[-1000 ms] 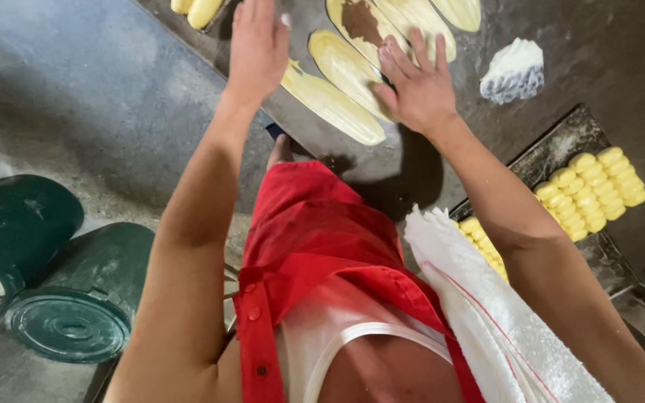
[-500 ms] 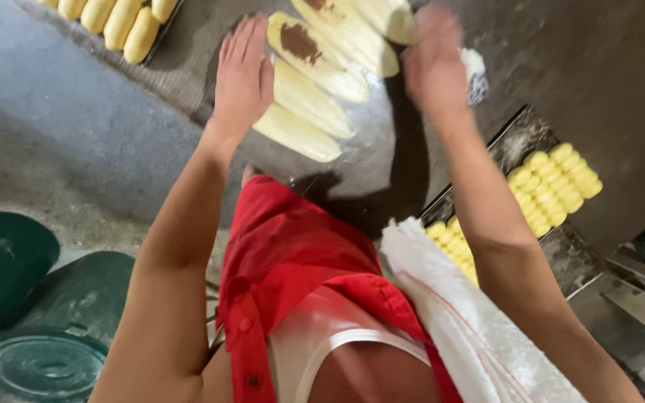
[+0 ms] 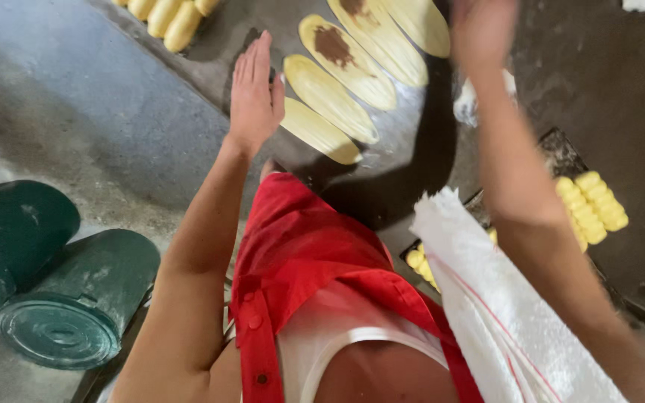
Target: The person flattens oval pieces of dough by hand, spreads a brown paste onto them, and then rolls small dough balls into thin strips on a metal workbench. They arrange the prepared dough pieces on the surface alongside trays of pre-formed rolls.
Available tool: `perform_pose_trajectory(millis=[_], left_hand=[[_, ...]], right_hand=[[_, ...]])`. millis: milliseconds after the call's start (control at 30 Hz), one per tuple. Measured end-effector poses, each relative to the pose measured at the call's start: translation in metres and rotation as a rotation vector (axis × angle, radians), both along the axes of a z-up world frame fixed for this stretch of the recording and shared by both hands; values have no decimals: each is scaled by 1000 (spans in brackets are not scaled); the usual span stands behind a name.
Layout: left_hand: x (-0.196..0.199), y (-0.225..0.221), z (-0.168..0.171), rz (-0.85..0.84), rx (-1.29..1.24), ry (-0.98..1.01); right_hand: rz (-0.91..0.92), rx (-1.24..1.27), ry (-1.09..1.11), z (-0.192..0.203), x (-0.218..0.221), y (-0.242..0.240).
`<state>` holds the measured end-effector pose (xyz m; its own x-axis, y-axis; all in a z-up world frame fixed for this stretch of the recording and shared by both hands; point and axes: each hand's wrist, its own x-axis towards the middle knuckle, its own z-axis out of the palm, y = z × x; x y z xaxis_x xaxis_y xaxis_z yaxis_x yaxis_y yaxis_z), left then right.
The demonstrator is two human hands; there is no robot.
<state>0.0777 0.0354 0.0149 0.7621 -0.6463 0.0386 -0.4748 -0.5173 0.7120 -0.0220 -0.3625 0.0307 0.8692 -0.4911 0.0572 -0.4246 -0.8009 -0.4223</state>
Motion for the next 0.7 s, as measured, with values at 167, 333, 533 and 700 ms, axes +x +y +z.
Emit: perform_pose_trajectory(millis=[167,333,533,700], left_hand=[[6,7,-8,-205,138,-33],[5,4,-13,-469,347,-271],[21,16,-8,-450,252,-460],[32,39,1,-290,222,-102]], right_hand=[[250,671,-93,10,9,192],[546,60,192,22,-33,223],[560,-33,414,30,-29,212],[682,-48,378,31,-22,203]])
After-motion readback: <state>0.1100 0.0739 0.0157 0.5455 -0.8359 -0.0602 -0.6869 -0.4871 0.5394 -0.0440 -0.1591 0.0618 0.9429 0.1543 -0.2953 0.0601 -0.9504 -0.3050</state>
